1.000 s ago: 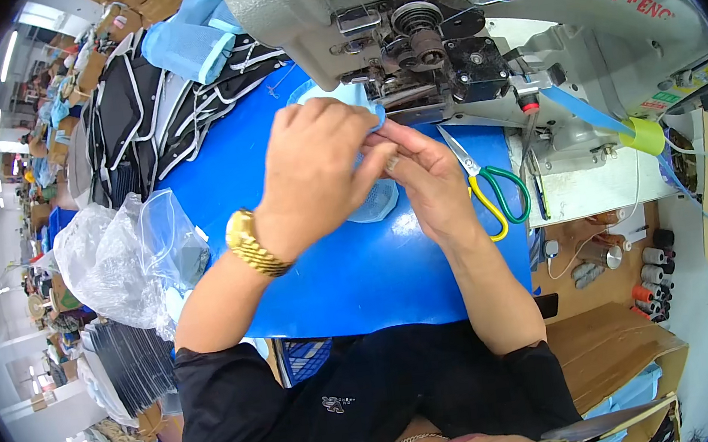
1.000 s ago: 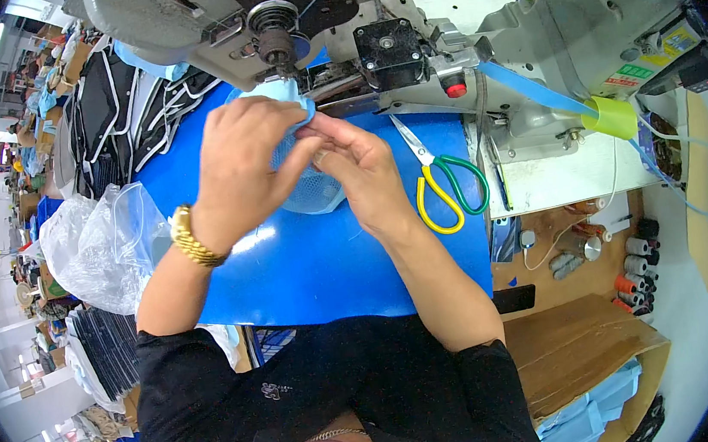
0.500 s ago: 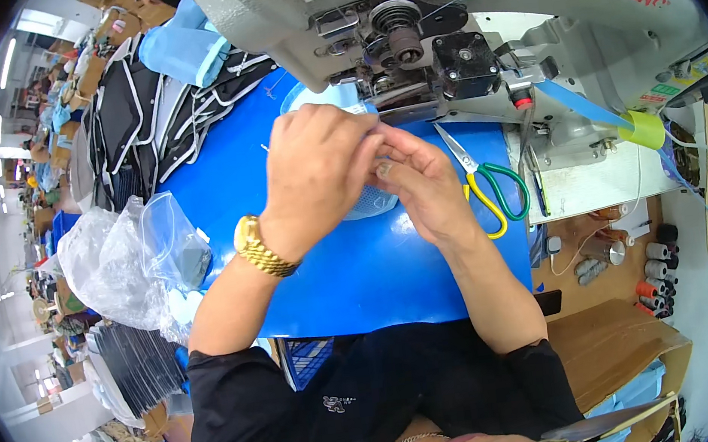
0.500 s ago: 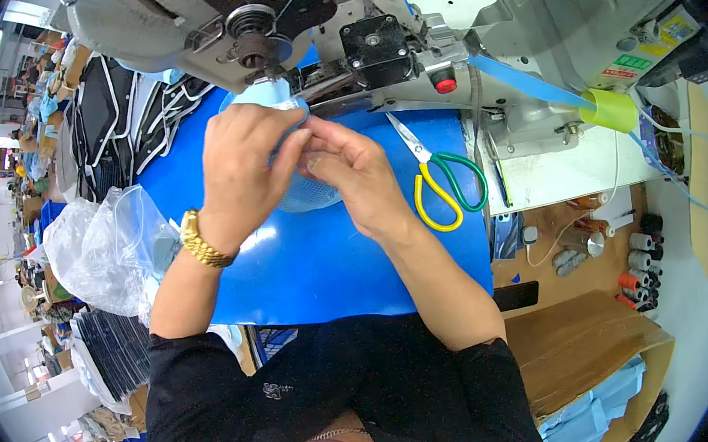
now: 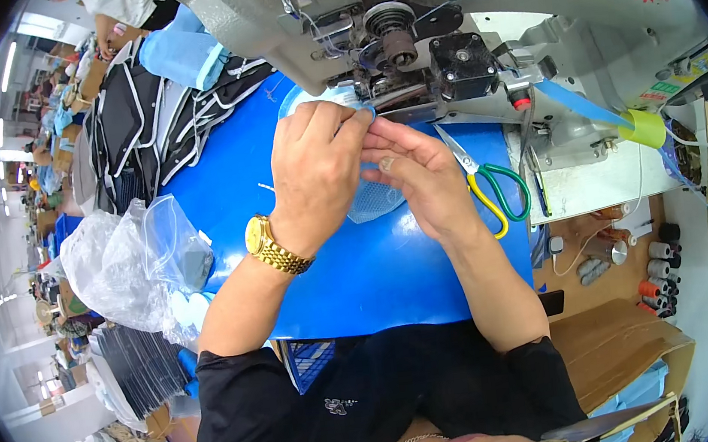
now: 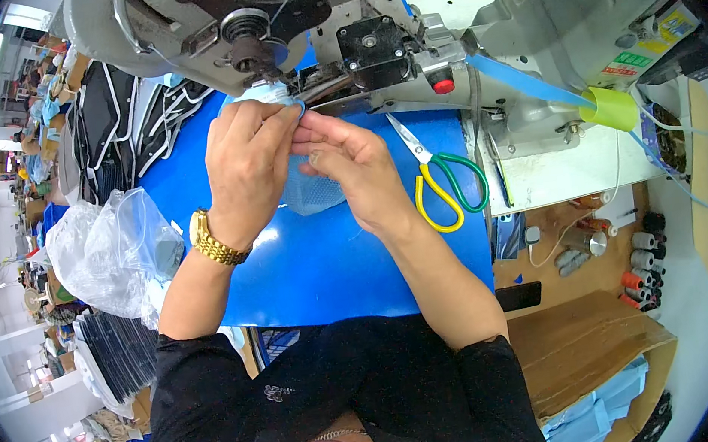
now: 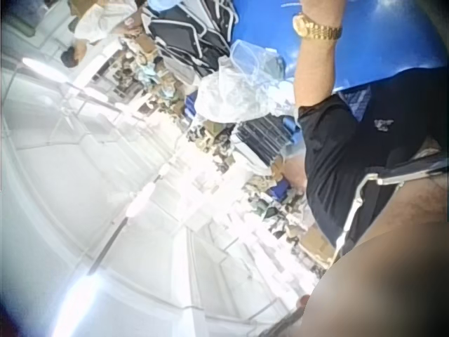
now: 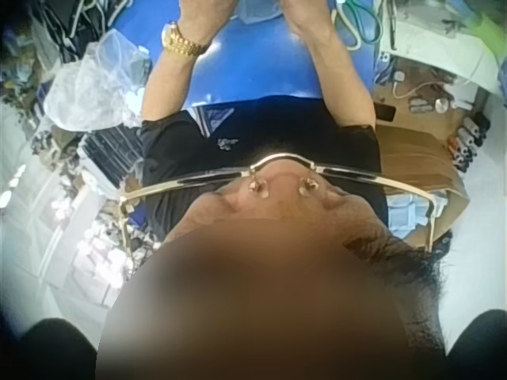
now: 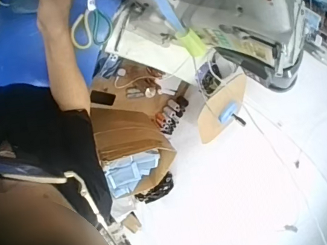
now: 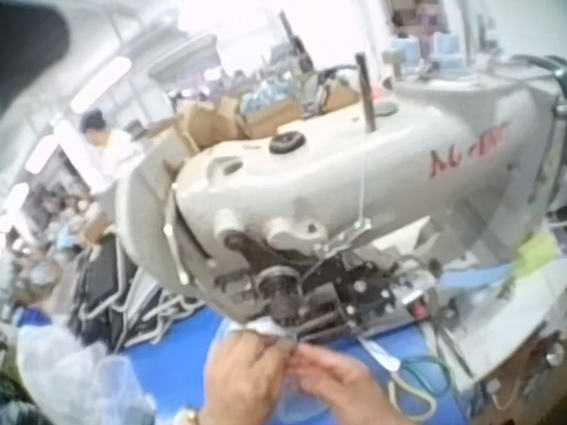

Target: Assembling and sewing a mesh mask using an industrial sewing machine and scissors.

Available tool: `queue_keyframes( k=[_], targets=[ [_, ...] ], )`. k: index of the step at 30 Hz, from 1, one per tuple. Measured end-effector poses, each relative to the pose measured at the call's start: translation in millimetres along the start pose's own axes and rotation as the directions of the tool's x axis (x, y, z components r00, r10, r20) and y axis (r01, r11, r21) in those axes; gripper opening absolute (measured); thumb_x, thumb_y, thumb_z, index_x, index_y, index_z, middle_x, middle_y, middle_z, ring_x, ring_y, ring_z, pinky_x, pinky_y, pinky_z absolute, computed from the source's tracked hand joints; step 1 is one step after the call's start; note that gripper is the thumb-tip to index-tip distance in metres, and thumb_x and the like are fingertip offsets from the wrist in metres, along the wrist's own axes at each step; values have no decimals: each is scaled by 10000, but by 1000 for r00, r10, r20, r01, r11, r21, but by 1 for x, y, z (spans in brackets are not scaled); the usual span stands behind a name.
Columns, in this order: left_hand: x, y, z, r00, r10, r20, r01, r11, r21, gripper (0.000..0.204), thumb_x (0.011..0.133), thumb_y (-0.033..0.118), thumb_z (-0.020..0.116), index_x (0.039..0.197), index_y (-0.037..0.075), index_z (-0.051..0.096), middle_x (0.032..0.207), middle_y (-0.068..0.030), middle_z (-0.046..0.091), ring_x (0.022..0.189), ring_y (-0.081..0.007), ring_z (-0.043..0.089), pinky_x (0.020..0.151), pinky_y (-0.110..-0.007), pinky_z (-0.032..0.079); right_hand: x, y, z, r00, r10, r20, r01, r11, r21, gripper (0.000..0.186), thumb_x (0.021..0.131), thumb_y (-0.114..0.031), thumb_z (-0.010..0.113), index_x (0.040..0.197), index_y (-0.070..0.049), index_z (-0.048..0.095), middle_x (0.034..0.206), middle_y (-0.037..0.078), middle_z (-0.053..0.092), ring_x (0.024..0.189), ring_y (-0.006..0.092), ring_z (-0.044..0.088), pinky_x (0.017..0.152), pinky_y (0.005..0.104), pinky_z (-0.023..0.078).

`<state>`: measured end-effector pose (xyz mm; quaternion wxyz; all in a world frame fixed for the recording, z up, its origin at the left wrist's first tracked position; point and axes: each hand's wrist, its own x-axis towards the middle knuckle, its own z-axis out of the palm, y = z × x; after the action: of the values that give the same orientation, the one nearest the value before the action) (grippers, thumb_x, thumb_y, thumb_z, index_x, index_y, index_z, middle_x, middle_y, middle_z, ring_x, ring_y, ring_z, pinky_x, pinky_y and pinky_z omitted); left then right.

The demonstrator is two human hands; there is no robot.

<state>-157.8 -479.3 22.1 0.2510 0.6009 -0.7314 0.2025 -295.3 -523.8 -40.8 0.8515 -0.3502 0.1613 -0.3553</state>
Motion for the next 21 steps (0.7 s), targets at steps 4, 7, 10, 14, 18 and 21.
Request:
queue_keyframes(
  k=[4,7,10,14,18,21],
  targets=[
    [2,0,-2,998,-42,56,41,999,26,180,739,74,677,918,77,677,875,-54,609,824,-230,564,682,-348,425,1,1,-2,1000,12,17,-11,1000,-26,447,913,-10,507,1357,20,467,1269,130,590,1141,205,591,939,362,484],
    [7,-1,-7,994,-107,38,107,994,-3,167,734,92,676,900,87,657,874,-54,611,842,-246,565,726,-371,411,1,2,-7,1000,0,-19,-1,999,-35,451,912,-13,509,1360,19,465,1277,133,586,1152,207,586,941,364,483],
    [1,-8,-10,996,-82,40,83,996,-26,160,741,89,684,898,84,656,858,-52,602,833,-253,563,744,-392,408,0,-3,0,1000,1,22,0,999,-52,464,908,-11,510,1368,16,456,1288,134,578,1163,209,580,947,366,480],
    [-3,4,-3,999,34,19,-34,999,15,190,726,80,653,915,68,661,803,-43,556,825,-241,559,737,-381,414,0,0,-1,997,1,72,-3,1000,30,493,899,-8,509,1385,16,433,1296,137,570,1166,206,574,960,366,470],
    [-3,4,1,999,44,15,-45,998,39,216,726,96,630,935,51,662,798,-47,551,823,-226,560,734,-359,426,3,2,0,998,4,60,-10,995,101,440,917,-10,508,1353,37,467,1285,147,571,1169,202,570,981,325,471],
    [0,10,2,999,7,37,-8,1000,28,227,726,62,663,953,59,665,814,-47,578,825,-229,569,724,-354,433,3,0,-4,998,-32,62,29,999,44,432,912,-3,523,1339,45,474,1283,161,572,1172,215,571,987,326,470]
  ],
)
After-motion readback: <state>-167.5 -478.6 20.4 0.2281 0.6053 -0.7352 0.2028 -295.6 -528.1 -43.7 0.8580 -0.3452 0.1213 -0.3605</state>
